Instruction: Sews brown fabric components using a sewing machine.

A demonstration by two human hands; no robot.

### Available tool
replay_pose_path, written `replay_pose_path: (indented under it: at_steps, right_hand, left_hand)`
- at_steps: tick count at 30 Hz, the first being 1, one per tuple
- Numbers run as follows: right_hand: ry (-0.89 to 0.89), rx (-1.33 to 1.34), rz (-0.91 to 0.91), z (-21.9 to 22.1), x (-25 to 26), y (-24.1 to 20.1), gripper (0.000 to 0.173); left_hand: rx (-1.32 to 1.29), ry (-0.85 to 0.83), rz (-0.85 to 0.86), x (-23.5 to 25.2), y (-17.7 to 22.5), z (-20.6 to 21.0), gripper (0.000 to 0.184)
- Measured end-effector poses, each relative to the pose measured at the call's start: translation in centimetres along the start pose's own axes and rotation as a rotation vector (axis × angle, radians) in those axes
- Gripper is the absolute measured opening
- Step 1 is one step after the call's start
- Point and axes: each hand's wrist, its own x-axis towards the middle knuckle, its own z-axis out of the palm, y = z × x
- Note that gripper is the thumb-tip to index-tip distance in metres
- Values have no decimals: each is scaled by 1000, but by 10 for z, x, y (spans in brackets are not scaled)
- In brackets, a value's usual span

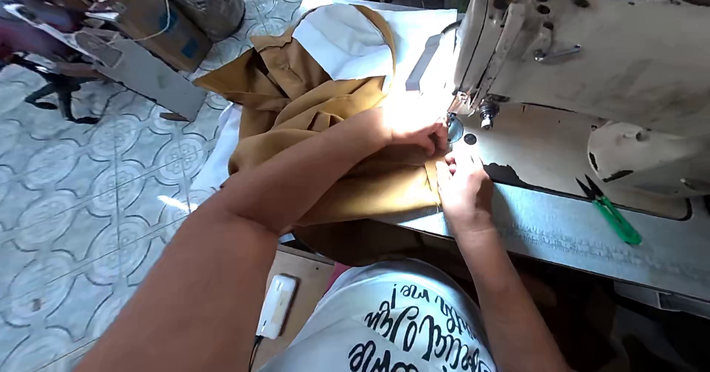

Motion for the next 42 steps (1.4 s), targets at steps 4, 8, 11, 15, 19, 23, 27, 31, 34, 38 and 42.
replay_pose_path:
  at_steps: [4,8,11,15,19,23,27,31,34,38,42]
  right_hand:
    - [56,43,-41,7,1,4,24]
    - [80,31,-38,12,1,4,30]
    - [87,9,-18,13,2,3,36]
    - [111,-28,-52,15,2,4,35]
    - [100,-95,-60,14,5,6,41]
    - [79,-142,-37,11,8,6,36]
    - [71,-262,-63,7,11,9,28]
    - [113,-284,-90,4,14,11,18]
    - [82,-202,-48,-2,15,12,14]
    - [10,-89,74,-9,9,9,16]
    - [37,-73,77,-8,0,9,34]
  left_hand:
    - [-109,190,65,-14,-17,13,15]
    - [-259,170,20,-23,-24,19,20]
    - [-252,188,96,-25,-27,19,24]
    - [-224,234,145,-22,-27,22,23]
    - [-222,306,174,-17,-25,28,19]
    - [-232,342,218,-11,-25,32,15]
    - [-158,388,183,-7,-18,35,16]
    - [-117,428,151,-4,-14,39,16]
    - [-99,483,144,-2,-11,42,17]
    - [-77,500,133,-2,-11,45,18]
    - [-14,510,162,-1,-14,49,19]
